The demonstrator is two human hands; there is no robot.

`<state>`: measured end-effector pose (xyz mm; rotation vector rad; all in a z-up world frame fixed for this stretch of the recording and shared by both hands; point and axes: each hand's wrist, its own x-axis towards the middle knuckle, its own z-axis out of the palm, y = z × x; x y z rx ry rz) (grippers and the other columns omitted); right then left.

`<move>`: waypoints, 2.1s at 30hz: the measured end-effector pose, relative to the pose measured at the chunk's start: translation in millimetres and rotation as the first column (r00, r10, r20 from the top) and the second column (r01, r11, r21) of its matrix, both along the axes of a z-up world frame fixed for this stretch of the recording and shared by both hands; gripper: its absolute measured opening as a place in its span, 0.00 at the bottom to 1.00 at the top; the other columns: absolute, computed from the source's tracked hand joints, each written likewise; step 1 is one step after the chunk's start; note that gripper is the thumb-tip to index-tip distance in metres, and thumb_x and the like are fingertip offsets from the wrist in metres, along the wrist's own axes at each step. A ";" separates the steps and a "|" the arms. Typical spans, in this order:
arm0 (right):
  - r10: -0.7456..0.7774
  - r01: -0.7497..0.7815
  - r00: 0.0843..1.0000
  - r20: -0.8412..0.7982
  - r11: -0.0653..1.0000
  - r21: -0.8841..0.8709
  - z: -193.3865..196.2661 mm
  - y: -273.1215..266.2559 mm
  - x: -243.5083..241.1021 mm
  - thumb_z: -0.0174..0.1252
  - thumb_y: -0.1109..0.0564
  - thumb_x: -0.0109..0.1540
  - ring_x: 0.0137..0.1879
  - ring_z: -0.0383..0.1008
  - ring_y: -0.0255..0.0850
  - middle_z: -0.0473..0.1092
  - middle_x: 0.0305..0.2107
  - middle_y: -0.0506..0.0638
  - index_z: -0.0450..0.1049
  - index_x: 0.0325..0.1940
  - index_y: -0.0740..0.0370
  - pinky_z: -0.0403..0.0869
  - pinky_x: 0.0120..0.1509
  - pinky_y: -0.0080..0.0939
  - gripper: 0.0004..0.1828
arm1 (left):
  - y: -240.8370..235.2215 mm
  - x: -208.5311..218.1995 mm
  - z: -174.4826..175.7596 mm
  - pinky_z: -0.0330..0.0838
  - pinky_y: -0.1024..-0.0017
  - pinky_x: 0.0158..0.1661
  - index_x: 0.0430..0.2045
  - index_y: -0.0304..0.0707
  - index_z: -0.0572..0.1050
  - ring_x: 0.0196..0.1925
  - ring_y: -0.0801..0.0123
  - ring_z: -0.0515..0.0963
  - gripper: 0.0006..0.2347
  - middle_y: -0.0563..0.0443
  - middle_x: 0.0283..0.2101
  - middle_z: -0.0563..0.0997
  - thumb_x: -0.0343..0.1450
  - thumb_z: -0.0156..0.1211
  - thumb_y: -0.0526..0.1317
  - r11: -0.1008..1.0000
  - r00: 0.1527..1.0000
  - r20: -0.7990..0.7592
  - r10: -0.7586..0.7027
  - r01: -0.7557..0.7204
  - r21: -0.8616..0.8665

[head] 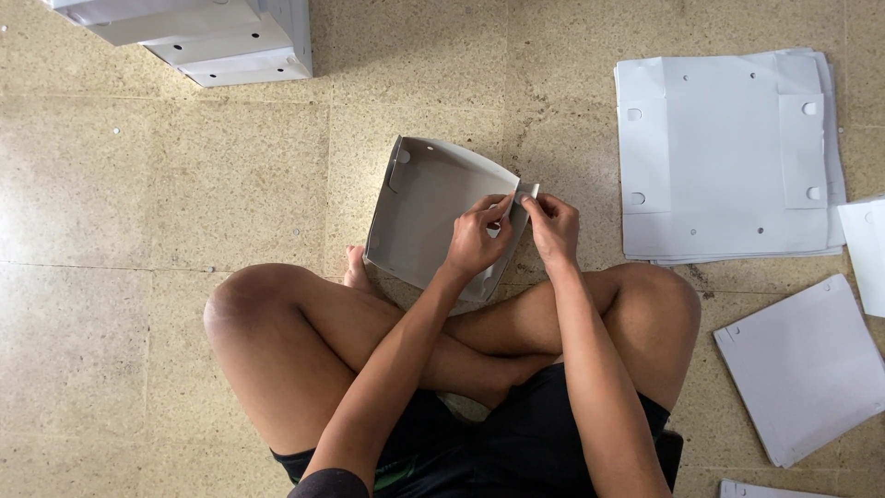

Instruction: The person sits on the floor and assembles a white cardboard box by hand. They fold the flaps of the box body and insert a separate flat piece to form the bottom, then press the edges to secure the structure.

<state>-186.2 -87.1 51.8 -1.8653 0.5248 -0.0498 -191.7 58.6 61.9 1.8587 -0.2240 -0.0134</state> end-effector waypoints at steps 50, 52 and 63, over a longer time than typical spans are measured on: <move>0.040 -0.054 0.969 0.242 0.997 0.053 14.0 11.9 -11.7 0.65 0.62 0.62 0.33 0.75 0.31 0.78 0.30 0.55 0.72 0.57 0.64 0.73 0.38 0.30 0.20 | -7.5 24.4 -29.2 0.82 0.65 0.35 0.47 0.34 0.80 0.36 0.65 0.82 0.10 0.40 0.35 0.82 0.74 0.59 0.35 0.929 0.929 -0.371 0.018 -0.152 -0.336; 0.066 -0.072 0.970 0.232 0.997 0.018 13.3 13.2 -12.7 0.64 0.61 0.63 0.33 0.75 0.31 0.78 0.30 0.55 0.74 0.55 0.63 0.73 0.37 0.30 0.16 | -6.8 22.9 -32.7 0.81 0.66 0.37 0.47 0.34 0.80 0.36 0.66 0.81 0.10 0.41 0.36 0.82 0.75 0.58 0.36 0.919 0.918 -0.397 0.005 -0.161 -0.361; 0.268 -0.263 0.963 0.009 0.949 -0.174 18.6 11.3 -6.6 0.45 0.60 0.70 0.68 0.60 0.68 0.58 0.59 0.64 0.62 0.68 0.65 0.69 0.66 0.67 0.21 | 10.2 43.9 -35.2 0.77 0.61 0.41 0.47 0.39 0.79 0.41 0.58 0.83 0.11 0.42 0.39 0.83 0.73 0.56 0.40 0.976 0.891 -0.448 0.068 -0.152 -0.154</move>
